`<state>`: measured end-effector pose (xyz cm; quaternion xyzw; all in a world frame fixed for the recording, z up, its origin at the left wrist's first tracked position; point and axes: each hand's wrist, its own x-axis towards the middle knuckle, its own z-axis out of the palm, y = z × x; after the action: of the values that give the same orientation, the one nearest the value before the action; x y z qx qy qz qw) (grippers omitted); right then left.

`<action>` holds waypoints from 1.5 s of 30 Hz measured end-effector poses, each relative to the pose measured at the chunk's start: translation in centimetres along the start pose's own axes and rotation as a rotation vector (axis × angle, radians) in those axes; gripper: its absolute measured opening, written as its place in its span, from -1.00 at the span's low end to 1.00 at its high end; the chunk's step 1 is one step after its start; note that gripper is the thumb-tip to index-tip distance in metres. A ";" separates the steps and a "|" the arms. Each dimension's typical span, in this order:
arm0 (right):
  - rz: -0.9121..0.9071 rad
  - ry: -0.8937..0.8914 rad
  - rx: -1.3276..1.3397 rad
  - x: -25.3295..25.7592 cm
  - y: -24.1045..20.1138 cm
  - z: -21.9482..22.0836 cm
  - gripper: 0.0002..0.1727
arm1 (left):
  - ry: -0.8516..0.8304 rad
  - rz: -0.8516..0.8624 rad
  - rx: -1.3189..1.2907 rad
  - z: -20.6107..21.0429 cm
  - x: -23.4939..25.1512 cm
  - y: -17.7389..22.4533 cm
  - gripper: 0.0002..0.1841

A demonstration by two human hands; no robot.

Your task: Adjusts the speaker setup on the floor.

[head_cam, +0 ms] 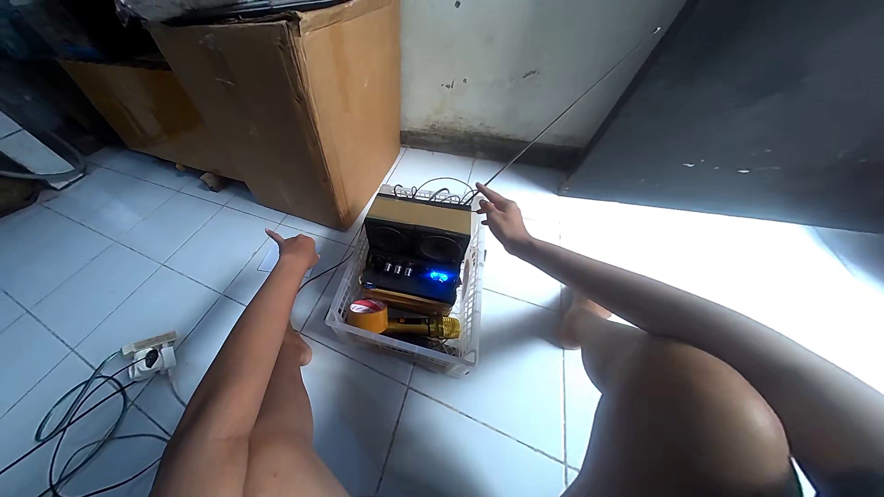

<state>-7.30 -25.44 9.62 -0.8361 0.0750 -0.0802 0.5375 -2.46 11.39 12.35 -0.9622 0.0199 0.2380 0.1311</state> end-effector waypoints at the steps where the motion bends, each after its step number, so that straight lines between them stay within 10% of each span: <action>1: 0.002 0.000 -0.003 0.0 0.0 0.1 -0.46 | -0.001 -0.001 -0.003 0.1 0.1 -0.1 -0.52; 33: 0.154 0.045 -0.078 -1.7 0.8 -0.1 -0.74 | 0.075 -0.031 0.018 0.2 -0.5 -0.9 -0.67; 45: 0.521 -0.217 -0.419 -2.3 2.7 0.2 -0.09 | -0.359 0.217 -0.208 3.6 1.2 1.8 -0.42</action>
<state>-9.59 -25.86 6.99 -0.8847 0.2431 0.1659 0.3615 -3.17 10.61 8.30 -0.9049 0.0748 0.4189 0.0067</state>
